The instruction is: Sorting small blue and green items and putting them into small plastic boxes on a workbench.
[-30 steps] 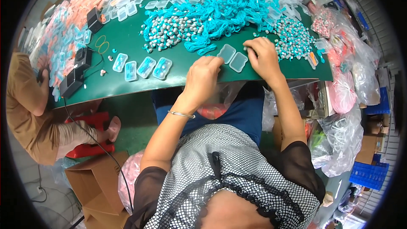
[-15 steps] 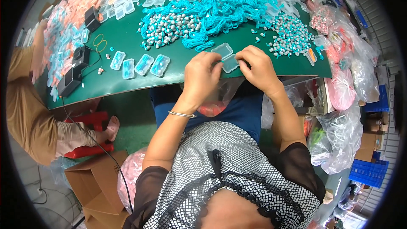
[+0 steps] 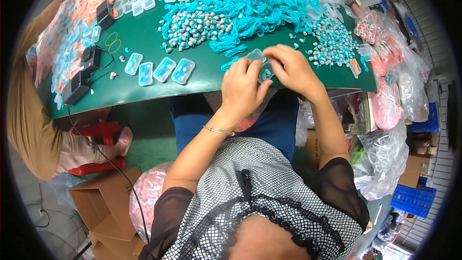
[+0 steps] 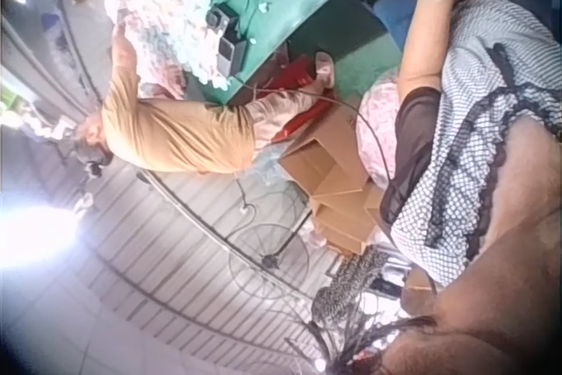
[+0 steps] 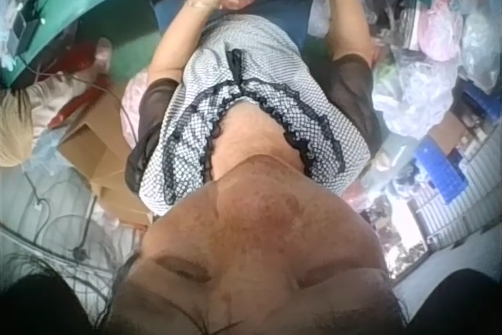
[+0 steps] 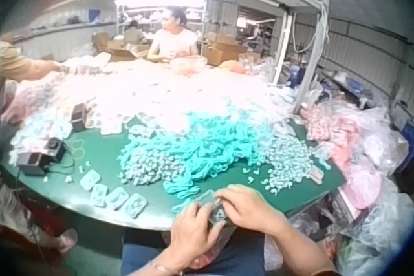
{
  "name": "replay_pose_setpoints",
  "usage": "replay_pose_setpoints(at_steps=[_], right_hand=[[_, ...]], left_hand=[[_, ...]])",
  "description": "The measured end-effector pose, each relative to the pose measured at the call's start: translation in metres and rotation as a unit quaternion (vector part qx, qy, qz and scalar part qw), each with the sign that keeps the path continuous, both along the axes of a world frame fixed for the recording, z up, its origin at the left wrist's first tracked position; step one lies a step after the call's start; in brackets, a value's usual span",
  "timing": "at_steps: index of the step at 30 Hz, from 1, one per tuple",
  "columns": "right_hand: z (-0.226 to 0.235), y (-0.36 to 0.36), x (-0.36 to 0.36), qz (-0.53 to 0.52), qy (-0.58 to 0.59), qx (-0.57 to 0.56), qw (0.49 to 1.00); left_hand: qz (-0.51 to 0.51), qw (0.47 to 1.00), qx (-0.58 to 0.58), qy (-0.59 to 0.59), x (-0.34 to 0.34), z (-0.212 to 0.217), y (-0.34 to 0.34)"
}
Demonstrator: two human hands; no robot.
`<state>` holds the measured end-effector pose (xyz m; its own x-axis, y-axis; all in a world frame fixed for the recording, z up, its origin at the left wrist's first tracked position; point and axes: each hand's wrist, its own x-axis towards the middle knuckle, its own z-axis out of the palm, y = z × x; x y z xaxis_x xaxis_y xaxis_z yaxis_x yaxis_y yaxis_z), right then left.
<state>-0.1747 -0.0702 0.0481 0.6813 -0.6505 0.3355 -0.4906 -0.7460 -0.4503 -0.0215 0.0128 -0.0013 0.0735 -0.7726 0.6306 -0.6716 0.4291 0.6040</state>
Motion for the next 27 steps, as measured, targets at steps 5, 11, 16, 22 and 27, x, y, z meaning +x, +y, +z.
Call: replay_pose_setpoints(at_steps=[5,11,16,22,27], right_hand=[[-0.013,-0.034,0.032,0.018,-0.022,-0.058,0.998],[-0.024,-0.042,0.042,0.013,0.010,-0.027,1.000],[-0.003,-0.028,0.003,-0.034,-0.049,0.058,0.997],[-0.002,-0.004,-0.026,0.020,-0.010,0.056,0.998],[0.000,0.006,-0.014,0.033,0.075,-0.088,0.993]], left_hand=[[0.009,0.992,0.083,-0.097,0.004,0.002,0.005],[-0.018,0.994,0.083,-0.069,0.009,0.000,0.006],[-0.029,0.994,0.090,-0.056,0.018,-0.001,0.009],[-0.043,0.993,0.109,-0.034,0.022,0.000,0.005],[-0.044,0.992,0.117,-0.034,0.023,-0.001,0.003]])
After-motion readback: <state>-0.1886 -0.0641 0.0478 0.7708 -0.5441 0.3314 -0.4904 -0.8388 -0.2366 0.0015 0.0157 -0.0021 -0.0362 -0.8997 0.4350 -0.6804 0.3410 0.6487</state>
